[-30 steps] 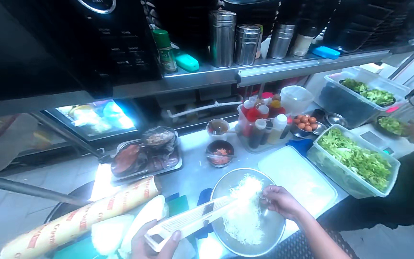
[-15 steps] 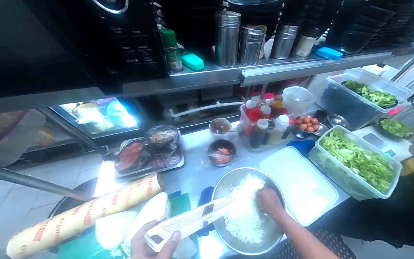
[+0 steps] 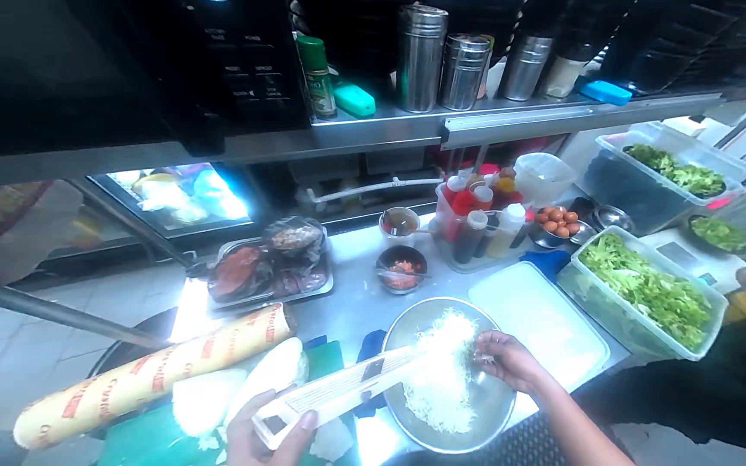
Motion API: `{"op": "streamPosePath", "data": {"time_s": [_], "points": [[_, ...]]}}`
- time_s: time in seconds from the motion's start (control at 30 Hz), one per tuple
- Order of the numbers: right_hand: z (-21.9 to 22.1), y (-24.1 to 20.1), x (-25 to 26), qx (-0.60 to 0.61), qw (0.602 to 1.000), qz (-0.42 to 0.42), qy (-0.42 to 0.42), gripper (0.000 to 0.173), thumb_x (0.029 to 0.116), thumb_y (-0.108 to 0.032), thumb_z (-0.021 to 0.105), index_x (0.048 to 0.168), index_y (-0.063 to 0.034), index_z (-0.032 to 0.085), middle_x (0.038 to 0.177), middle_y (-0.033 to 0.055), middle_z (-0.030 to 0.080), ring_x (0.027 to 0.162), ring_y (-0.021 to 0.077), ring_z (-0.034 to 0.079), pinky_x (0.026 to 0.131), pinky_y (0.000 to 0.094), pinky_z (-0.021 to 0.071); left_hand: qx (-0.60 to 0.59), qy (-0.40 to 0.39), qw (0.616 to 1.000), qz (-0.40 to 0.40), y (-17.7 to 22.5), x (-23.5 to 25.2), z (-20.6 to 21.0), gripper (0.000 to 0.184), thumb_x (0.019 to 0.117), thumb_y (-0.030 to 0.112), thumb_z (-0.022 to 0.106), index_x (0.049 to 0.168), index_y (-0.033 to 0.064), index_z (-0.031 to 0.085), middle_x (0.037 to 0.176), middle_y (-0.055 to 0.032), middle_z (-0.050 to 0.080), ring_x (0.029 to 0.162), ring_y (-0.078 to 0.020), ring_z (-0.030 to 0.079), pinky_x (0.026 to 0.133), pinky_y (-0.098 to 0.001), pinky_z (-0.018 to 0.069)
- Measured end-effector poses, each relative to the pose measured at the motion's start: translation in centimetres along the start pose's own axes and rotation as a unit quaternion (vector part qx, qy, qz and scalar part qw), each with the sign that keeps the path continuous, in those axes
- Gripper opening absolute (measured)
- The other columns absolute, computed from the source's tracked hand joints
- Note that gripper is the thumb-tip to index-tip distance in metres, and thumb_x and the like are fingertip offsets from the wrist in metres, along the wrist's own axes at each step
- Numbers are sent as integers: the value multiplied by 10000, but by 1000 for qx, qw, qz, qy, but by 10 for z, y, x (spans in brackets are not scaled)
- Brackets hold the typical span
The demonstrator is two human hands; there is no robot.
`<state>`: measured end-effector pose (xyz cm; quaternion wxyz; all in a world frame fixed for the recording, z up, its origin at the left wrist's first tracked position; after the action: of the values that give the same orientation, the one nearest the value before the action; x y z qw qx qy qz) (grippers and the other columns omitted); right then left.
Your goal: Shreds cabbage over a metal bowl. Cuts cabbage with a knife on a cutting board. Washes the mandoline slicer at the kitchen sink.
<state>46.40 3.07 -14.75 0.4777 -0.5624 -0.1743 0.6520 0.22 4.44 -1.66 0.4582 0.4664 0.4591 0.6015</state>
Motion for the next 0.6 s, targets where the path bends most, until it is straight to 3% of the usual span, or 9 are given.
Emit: {"op": "streamPosePath", "data": {"time_s": [0.1,0.2,0.27,0.37,0.47,0.57,0.6], "points": [[10,6,2,-26,1000,4,-16,198,899,-120,764,1064,-61,672,944,117,680,757,212,666,673,383,602,-12,4,1000,4,0,2,-2,609,853,29,729,1365,14,398,1212,-124,650,1065,-217,677,873,-380,610],[27,8,0,-20,999,7,-27,213,886,-69,772,1073,-32,678,960,127,696,785,205,688,704,360,614,-20,10,1000,8,4,2,-8,605,860,36,730,1369,25,402,1211,-114,650,1069,-213,678,881,-380,611],[38,4,-3,29,1000,6,5,225,901,-17,724,1119,4,676,983,150,708,807,216,698,709,353,615,-15,14,1000,0,8,0,-12,634,848,61,755,1374,19,403,1220,-126,652,1072,-222,678,882,-382,611],[67,-16,-8,80,996,-21,44,198,959,-27,607,1152,-14,647,950,108,698,742,154,670,626,287,583,15,47,999,-19,15,-11,-20,700,794,108,827,1376,2,452,1194,-155,659,1013,-253,685,825,-407,622],[128,-44,-8,85,996,-22,-6,149,1029,-127,486,1101,-89,611,879,62,675,679,130,655,564,266,570,-4,77,996,-51,14,-29,-38,696,775,109,855,1364,30,492,1185,-162,675,1011,-293,700,825,-449,637],[216,-65,-8,74,990,6,-121,250,1033,-249,413,916,-182,624,838,31,673,737,168,668,647,347,587,-60,97,991,-68,7,-50,-55,719,762,78,860,1365,15,473,1215,-183,682,1052,-323,700,868,-476,629],[250,-68,-10,51,987,11,-155,254,1026,-253,408,903,-189,621,834,27,663,732,167,660,644,350,583,-67,106,989,-75,4,-58,-61,722,757,67,865,1362,6,477,1204,-184,688,1046,-320,706,867,-476,633]]}}
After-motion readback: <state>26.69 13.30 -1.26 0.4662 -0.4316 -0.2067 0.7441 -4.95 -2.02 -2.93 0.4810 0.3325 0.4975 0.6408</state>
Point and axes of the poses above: each hand's wrist, its own x-axis towards the middle knuckle, its own z-axis out of the palm, y = z × x, the point moved 5 cm from there along x, towards the middle knuckle
